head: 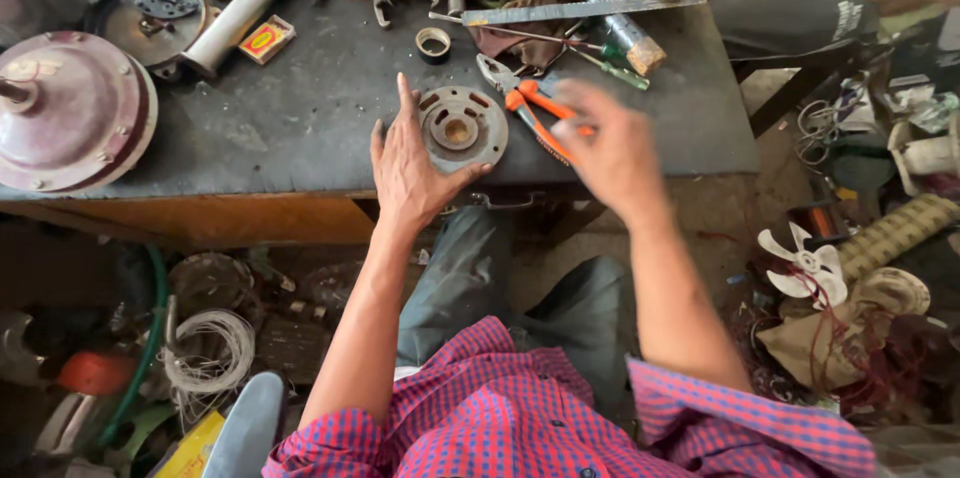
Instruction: The person uses a metal file to smooth the edges of a circular metal part on a cluttered workbench. They repeatedly rotate the part and file different sections of its outer rim and inner holes.
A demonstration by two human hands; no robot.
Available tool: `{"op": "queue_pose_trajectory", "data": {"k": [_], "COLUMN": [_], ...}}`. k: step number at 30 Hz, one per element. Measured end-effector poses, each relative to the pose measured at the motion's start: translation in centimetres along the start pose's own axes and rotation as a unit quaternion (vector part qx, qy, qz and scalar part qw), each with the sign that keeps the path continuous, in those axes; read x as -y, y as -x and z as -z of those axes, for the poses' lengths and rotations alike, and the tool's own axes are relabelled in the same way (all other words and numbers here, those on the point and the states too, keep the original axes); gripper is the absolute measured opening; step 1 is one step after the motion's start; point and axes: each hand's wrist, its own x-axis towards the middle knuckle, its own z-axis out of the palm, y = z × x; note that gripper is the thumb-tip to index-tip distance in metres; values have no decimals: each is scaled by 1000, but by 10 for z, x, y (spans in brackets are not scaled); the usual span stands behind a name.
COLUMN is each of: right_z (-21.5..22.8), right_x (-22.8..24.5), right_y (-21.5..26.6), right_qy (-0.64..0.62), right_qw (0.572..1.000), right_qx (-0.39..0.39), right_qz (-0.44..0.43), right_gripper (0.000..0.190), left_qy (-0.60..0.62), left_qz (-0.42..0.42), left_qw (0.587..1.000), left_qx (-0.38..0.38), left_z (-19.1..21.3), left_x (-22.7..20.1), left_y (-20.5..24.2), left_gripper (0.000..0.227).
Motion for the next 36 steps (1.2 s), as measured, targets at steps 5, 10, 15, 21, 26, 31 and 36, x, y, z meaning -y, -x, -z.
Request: {"op": "queue_pose_trajectory", "data": {"k": [5,10,15,21,26,31,36], "right_z": [66,101,115,81,49,32,11], "right_x": [-60,-121,-159,-143,-109,-90,-85], "right_y": [-50,-115,-173,-214,-206,-187,-161], "right_qy": [44,224,256,228,262,312,345], "right_qw": [995,955,950,956,936,899,895], "right_qx": [-91,-132,-86,27,82,66,48], "right_qz": [-11,143,157,183,222,300,280], "right_gripper": [39,31,24,26,38,32,22], "left_qy": [-13,-12,-13,-9,-3,15,14], "left_qz": [8,6,10,10,8,-1,-15], "left_qw": [1000,999,999,999,999,999,998], "left_qx": [26,31,28,36,34,36,65], "left_z": [2,4,2,8,8,8,12], "left_x": [-3,-3,-7,-13,-11,-2,1], "left_y": [-3,-4,-5,-10,-9,-5,-6], "left_gripper": [152,152,150,148,144,145,148]}}
